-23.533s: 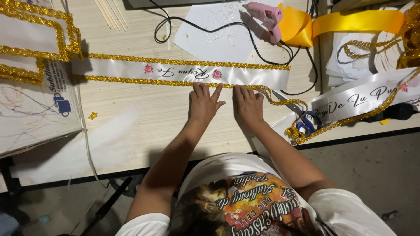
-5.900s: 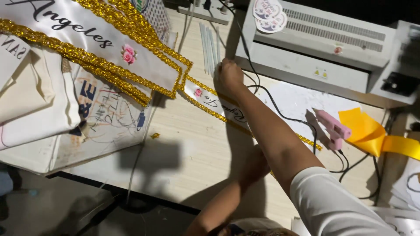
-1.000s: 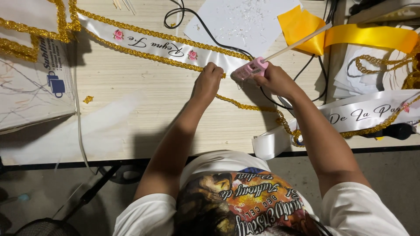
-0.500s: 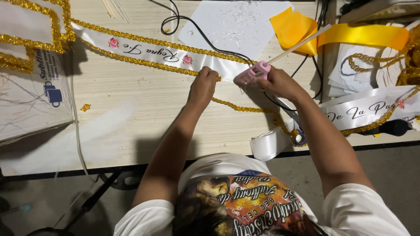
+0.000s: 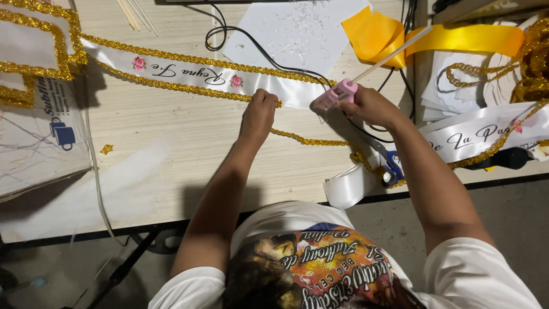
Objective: The person uses a hot glue gun to attach a gold glittery trim to the edges of a white sash. They smooth the trim along the sash, apply glue in sections, and use scissors to cut the trim to length. The person then folds the sash and continues gluing the trim along the folded edge.
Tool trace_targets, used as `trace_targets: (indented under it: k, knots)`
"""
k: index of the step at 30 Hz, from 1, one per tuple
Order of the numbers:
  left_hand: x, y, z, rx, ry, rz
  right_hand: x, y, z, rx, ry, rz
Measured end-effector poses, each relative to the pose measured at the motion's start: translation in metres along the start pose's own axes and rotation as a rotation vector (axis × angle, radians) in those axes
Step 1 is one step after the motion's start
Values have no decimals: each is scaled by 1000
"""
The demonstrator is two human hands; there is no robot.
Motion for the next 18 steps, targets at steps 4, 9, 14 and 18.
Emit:
trace_targets:
  k: [4,9,14,18]
  knots:
    - [-2,-2,-1,-14,10,13,-10,-7,4,28,120,39]
    - [-2,-4,-1,-44,32,44,-25,-7,0,24,7,26]
    - [0,0,1,-41,33,28,-16,-17,10,51,96,29]
    - [-3,-4,-1,-11,3,43,-22,-20,15,61,210,85]
Point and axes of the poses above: each hand's wrist, its own z-axis away from the middle knuckle, its own y-axis out of the palm, x = y × z, the point moved 10 cm from there along -z, towards the middle knuckle, and after that the axes turned 14 degrees about -x, right-handed, at the moved point
